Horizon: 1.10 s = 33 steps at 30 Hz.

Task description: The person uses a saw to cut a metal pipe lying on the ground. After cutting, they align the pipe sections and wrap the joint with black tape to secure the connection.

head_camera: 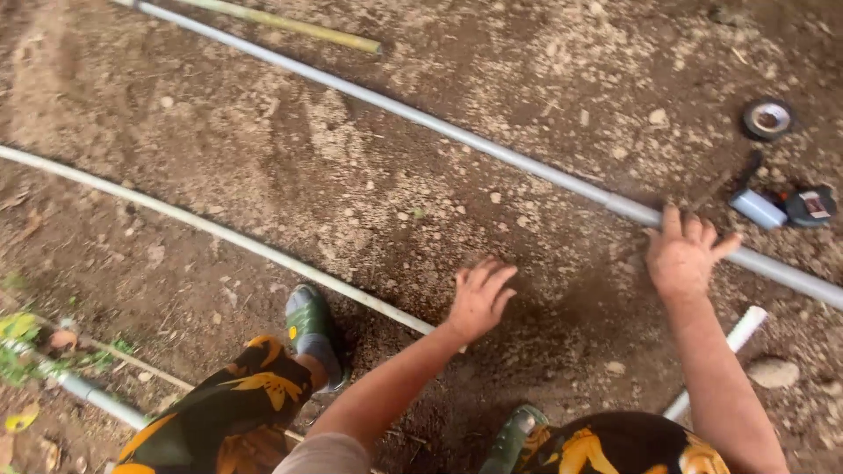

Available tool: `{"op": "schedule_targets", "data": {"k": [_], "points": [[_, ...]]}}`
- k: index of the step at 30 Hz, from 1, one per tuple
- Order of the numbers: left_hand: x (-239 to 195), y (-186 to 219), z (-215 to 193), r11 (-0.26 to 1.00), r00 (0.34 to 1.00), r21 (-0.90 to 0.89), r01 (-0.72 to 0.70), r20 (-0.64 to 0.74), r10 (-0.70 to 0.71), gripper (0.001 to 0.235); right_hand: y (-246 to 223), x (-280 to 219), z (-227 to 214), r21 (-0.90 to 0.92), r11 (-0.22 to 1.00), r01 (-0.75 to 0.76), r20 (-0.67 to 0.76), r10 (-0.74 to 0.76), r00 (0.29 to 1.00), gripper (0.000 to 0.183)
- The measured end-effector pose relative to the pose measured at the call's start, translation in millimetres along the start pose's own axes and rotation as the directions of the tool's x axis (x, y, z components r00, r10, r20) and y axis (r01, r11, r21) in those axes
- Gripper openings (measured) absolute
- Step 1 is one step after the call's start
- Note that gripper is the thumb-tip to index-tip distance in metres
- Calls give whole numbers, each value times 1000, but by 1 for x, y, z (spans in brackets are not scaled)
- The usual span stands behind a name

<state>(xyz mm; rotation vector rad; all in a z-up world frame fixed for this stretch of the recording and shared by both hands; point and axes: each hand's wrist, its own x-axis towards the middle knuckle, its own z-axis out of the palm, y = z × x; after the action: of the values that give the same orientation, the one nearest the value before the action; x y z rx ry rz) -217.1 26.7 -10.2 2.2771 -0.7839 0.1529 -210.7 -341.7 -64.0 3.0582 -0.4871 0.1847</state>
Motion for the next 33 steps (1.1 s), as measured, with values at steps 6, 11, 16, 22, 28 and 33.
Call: {"op": "schedule_targets", "data": {"k": [6,11,16,22,28,33], "points": [[73,-39,42,973,975,134,-190,-87,203,25,-9,-5,-19,-230,973,-1,-238,-56,970,55],[177,-51,47,916,937,288,-280,-127,326,29,-19,-3,-33,-104,994,22,-224,-45,973,58],[190,-115,81,832,978,517,-201,58,200,37,-25,-4,-38,-51,998,24,-186,-33,982,59],[176,-124,78,739,952,630,-238,0,306,31,-28,-9,-33,-29,999,44,-221,-49,974,50],[178,-125,76,705,930,662,-254,-35,367,45,-29,-11,-50,44,999,4,-60,-1,998,38],[167,-137,80,694,919,674,-253,-57,391,43,-27,-14,-31,70,997,42,-168,-30,985,45]]}}
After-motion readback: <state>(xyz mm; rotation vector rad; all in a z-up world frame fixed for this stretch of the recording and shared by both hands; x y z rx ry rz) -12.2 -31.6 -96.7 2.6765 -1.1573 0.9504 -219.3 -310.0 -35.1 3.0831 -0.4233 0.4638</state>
